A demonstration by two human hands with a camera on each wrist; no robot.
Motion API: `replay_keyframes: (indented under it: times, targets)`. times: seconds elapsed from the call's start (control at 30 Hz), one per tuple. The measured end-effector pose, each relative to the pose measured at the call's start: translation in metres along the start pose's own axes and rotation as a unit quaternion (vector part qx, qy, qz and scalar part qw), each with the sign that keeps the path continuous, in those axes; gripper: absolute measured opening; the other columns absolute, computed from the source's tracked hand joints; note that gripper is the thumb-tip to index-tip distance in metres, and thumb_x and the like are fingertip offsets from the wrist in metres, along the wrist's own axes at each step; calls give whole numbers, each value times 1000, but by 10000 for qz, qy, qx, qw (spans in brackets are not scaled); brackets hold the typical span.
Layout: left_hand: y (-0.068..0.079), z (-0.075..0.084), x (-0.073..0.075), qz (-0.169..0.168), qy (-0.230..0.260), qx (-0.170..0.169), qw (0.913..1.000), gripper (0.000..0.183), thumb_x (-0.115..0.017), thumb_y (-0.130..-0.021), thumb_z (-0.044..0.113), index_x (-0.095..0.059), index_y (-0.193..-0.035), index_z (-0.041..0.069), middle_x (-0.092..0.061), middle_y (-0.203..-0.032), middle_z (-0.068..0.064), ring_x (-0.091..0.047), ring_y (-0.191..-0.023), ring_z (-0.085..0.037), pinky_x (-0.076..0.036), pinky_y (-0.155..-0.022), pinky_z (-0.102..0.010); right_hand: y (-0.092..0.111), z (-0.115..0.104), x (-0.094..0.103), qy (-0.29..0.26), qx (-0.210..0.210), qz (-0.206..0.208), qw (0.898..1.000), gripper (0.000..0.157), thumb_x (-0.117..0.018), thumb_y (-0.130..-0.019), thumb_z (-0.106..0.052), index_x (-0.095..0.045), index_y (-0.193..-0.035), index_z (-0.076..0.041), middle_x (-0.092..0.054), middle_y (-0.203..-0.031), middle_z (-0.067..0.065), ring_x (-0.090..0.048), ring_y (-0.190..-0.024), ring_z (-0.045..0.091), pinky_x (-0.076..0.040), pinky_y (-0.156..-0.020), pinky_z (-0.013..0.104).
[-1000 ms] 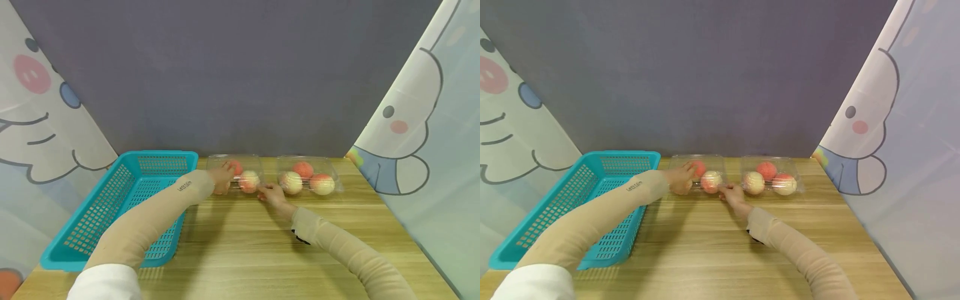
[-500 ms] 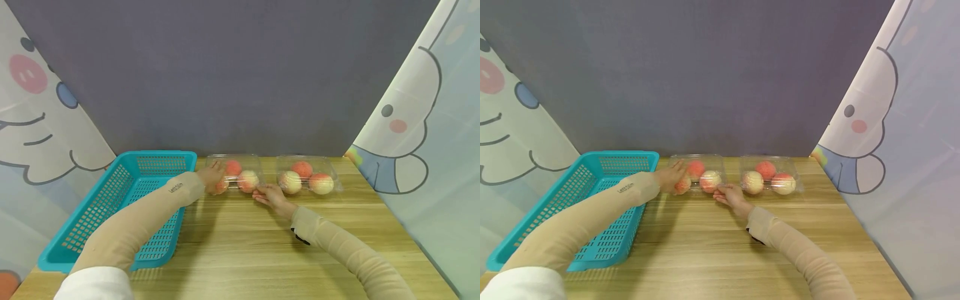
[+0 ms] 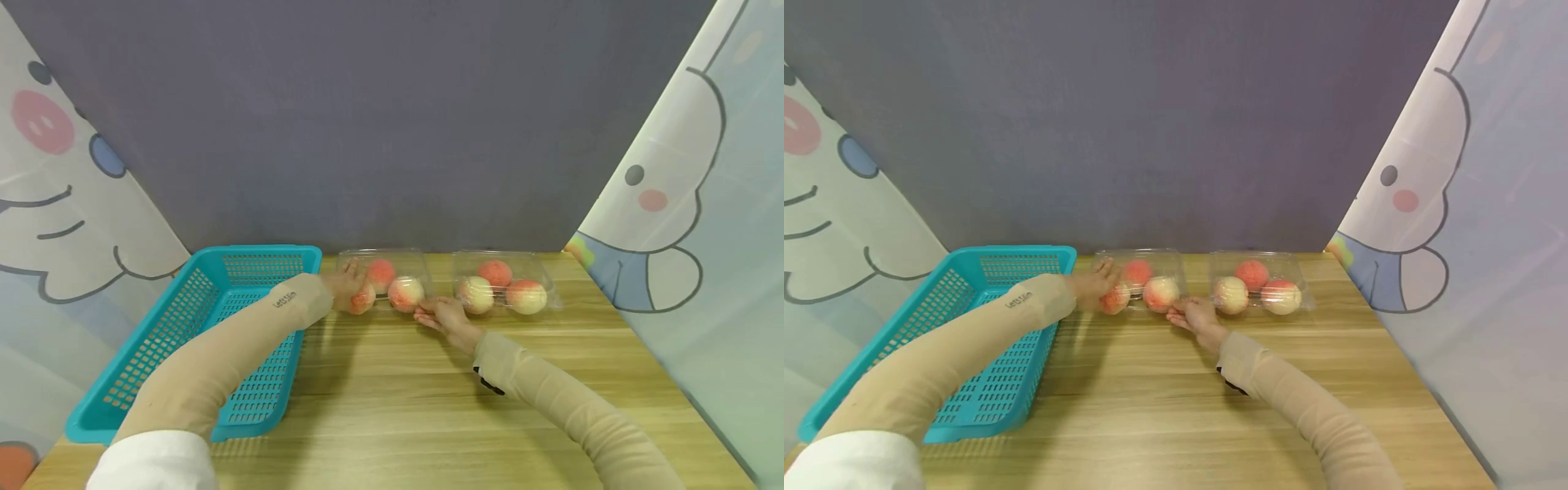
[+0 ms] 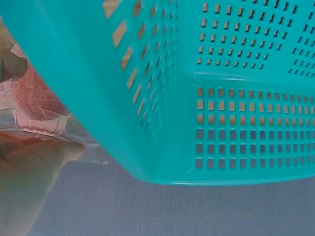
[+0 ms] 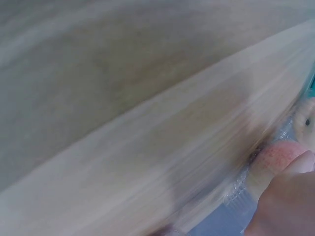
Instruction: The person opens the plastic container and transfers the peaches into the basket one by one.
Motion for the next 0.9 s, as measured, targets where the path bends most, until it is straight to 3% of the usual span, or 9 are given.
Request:
replay_keyframes:
  times: [0.23,0.37,0.43,0.7,0.9]
  targets:
    - [2,-2,5,-19,-32,94,9999,90,-60,-87,29,1,-146,0,7,-150,-27,4,-139,-41,-13,-112,-53,-1,1,-5,9,58,110,9999,11,-53,-91,-5,-50,-97,4,-61,-73,6,-65,-65,11,-55,-67,20]
    - [3,-1,16,51,292,75,9995,84,-55,-86,6,2,-147,6,8,-152,-21,4,-140,-38,-7,-114,-49,0,0,-4,-88,103,201,9997,17,-54,-90,-5,-51,-101,7,-62,-72,6,-65,-64,11,-55,-68,21]
    - [2,-1,20,42,304,29,9995,83,-54,-85,3,2,-147,7,7,-152,-20,4,-140,-36,-6,-115,-47,1,1,-2,-85,56,146,9998,20,-53,-91,-6,-51,-105,8,-62,-74,6,-65,-65,11,-55,-68,20]
    - [-9,3,13,201,29,-85,9998,81,-54,-83,0,-7,-148,9,-1,-153,-19,-1,-140,-37,-11,-114,-48,2,8,2,92,-36,-690,9976,21,-46,-95,-11,-48,-109,5,-62,-83,5,-64,-75,11,-54,-76,21]
    - [-4,-2,22,295,136,55,9995,81,-56,-81,0,-11,-148,12,-3,-153,-18,-3,-141,-35,-15,-114,-48,0,1,-3,126,-76,-1018,9947,27,-43,-97,-18,-48,-112,4,-63,-86,5,-65,-78,11,-54,-79,22]
Point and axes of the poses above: each hand's wrist, its own y-axis away from the middle knuckle, its own x-axis out of the back of the hand, z = x × y, the point moved 8 cm from there along -y, towards the middle knuckle
